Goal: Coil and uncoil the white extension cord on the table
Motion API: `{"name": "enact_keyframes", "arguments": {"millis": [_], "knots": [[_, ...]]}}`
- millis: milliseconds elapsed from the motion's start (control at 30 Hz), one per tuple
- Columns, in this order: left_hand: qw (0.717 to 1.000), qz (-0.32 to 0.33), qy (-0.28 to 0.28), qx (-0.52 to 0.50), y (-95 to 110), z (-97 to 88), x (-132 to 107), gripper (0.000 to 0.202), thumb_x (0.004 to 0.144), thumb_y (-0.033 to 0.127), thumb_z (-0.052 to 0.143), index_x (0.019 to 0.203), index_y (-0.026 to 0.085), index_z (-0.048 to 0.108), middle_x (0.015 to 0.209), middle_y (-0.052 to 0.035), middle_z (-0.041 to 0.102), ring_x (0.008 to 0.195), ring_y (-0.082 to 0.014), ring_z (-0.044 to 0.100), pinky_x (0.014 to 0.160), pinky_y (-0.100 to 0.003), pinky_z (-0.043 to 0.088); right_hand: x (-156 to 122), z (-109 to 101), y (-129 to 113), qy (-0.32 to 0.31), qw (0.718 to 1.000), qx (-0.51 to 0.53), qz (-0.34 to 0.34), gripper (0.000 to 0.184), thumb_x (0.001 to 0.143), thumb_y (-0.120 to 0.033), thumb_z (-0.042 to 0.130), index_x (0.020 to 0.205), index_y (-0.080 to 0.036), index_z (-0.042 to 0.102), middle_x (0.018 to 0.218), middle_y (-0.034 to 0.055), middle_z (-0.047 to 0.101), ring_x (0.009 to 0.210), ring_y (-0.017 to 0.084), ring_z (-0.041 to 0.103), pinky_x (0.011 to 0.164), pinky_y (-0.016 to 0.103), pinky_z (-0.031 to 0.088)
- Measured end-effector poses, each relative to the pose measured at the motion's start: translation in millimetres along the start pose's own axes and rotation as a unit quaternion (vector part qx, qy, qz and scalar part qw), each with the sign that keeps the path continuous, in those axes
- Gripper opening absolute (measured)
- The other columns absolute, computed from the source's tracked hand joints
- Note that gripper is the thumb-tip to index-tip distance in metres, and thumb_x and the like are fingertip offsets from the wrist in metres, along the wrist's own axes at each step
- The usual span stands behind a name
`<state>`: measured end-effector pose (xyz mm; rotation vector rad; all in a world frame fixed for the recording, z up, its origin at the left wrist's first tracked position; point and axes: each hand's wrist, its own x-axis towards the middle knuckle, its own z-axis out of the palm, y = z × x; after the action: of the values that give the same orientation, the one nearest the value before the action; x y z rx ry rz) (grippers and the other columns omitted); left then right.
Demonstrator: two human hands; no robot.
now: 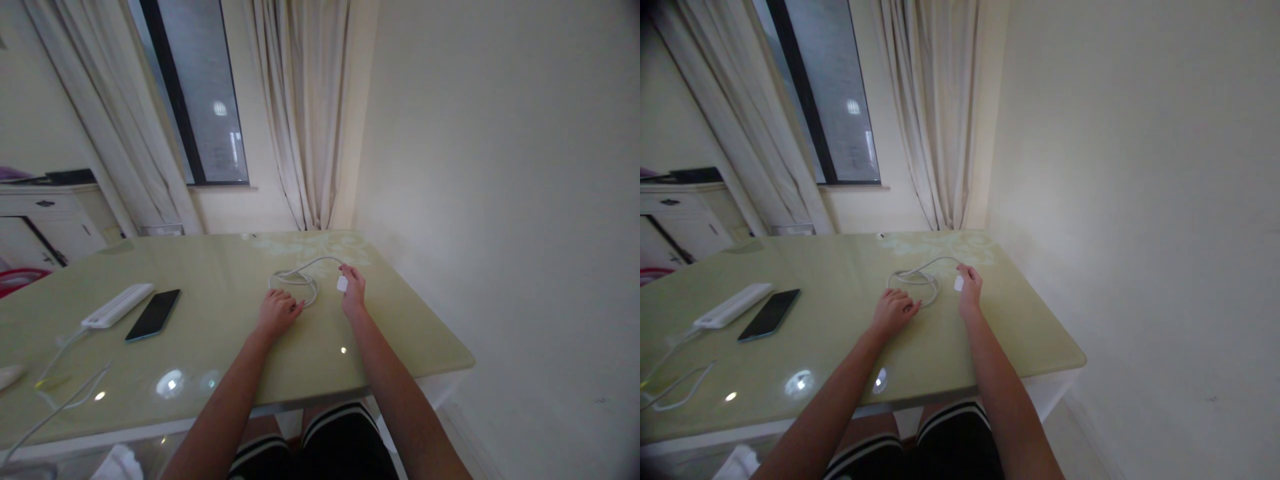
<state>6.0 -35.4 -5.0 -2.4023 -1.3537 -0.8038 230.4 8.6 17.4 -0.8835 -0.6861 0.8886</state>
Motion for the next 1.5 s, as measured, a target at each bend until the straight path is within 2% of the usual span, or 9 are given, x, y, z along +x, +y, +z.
{"name": "enact_keyframes", "arguments": {"millis": [133,200,300,367,533,900,1167,1367,1500], "knots": [[0.979,-0.167,0.110,-0.029,-15,3.2,0,0.025,0.093,0.032,0.057,0.107,0.018,0.071,0.113,-0.0132,0.068,0.110,-0.0294,0.060,0.098,-0.043,0.044,15,-13,-9,0.094,0.977,0.141,0.132,0.018,0.077,-0.028,0.074,0.083,-0.018,0.061,0.074,-0.0035,0.065,0.049,0.005,0.049,0.045,0.017,0.042],[0.966,-0.210,0.137,-0.060,-21,9.0,-1,0.047,0.091,0.031,0.059,0.134,0.013,0.057,0.134,-0.0174,0.059,0.127,-0.0316,0.052,0.108,-0.046,0.040,15,-13,-10,0.095,0.964,0.176,0.177,0.016,0.079,-0.023,0.073,0.086,-0.019,0.059,0.072,-0.0046,0.066,0.045,0.004,0.048,0.041,0.016,0.042],[0.945,-0.286,0.131,-0.095,-29,18.4,-4,0.066,0.089,0.042,0.062,0.143,0.007,0.046,0.146,-0.0242,0.049,0.138,-0.0363,0.043,0.115,-0.051,0.034,9,-8,-7,0.067,0.960,0.189,0.196,0.015,0.080,-0.021,0.074,0.087,-0.018,0.061,0.071,-0.0048,0.067,0.043,0.004,0.048,0.039,0.016,0.043],[0.934,-0.321,0.072,-0.140,-34,21.2,-6,0.074,0.088,0.051,0.063,0.145,0.007,0.044,0.143,-0.0253,0.052,0.134,-0.0368,0.049,0.112,-0.050,0.037,7,-5,-4,0.051,0.957,0.210,0.192,0.013,0.082,-0.020,0.074,0.087,-0.018,0.061,0.072,-0.0052,0.068,0.043,0.003,0.049,0.041,0.015,0.046],[0.948,-0.243,-0.049,-0.197,-32,10.8,-7,0.096,0.072,0.059,0.078,0.149,0.013,0.043,0.127,-0.0176,0.065,0.119,-0.0328,0.061,0.102,-0.041,0.045,10,-9,2,0.087,0.955,0.227,0.170,0.012,0.085,-0.021,0.071,0.089,-0.020,0.060,0.074,-0.0056,0.069,0.045,0.004,0.052,0.043,0.015,0.048],[0.898,-0.298,-0.008,-0.324,-10,-4.0,0,0.077,0.075,0.066,0.071,0.133,0.017,0.059,0.076,-0.0027,0.071,0.073,-0.0228,0.067,0.069,-0.031,0.047,5,-4,20,0.004,0.980,0.106,0.168,0.019,0.078,-0.032,0.077,0.081,-0.019,0.064,0.067,-0.0034,0.062,0.048,0.006,0.050,0.042,0.018,0.043],[0.785,-0.330,-0.018,-0.525,2,0.8,7,0.066,0.079,0.075,0.058,0.107,0.015,0.069,0.070,-0.0041,0.068,0.054,-0.0171,0.059,0.049,-0.025,0.040,-14,5,21,-0.148,0.977,0.012,0.152,0.037,0.061,-0.043,0.087,0.080,-0.018,0.069,0.075,-0.0014,0.067,0.065,0.010,0.059,0.056,0.020,0.041],[0.818,-0.221,-0.094,-0.523,22,-2.7,3,0.056,0.085,0.065,0.060,0.109,0.015,0.071,0.078,-0.0048,0.071,0.065,-0.0175,0.062,0.056,-0.025,0.043,-29,10,10,-0.262,0.944,0.068,0.191,0.042,0.064,-0.046,0.088,0.079,-0.019,0.060,0.091,0.0046,0.075,0.077,0.015,0.067,0.069,0.026,0.050],[0.881,-0.273,0.003,-0.387,13,-3.7,2,0.054,0.095,0.062,0.043,0.086,0.017,0.071,0.072,-0.0062,0.070,0.064,-0.0188,0.064,0.063,-0.029,0.047,-30,10,10,-0.248,0.949,0.080,0.178,0.041,0.063,-0.045,0.087,0.078,-0.019,0.059,0.082,0.0035,0.074,0.073,0.015,0.066,0.067,0.025,0.050]]}}
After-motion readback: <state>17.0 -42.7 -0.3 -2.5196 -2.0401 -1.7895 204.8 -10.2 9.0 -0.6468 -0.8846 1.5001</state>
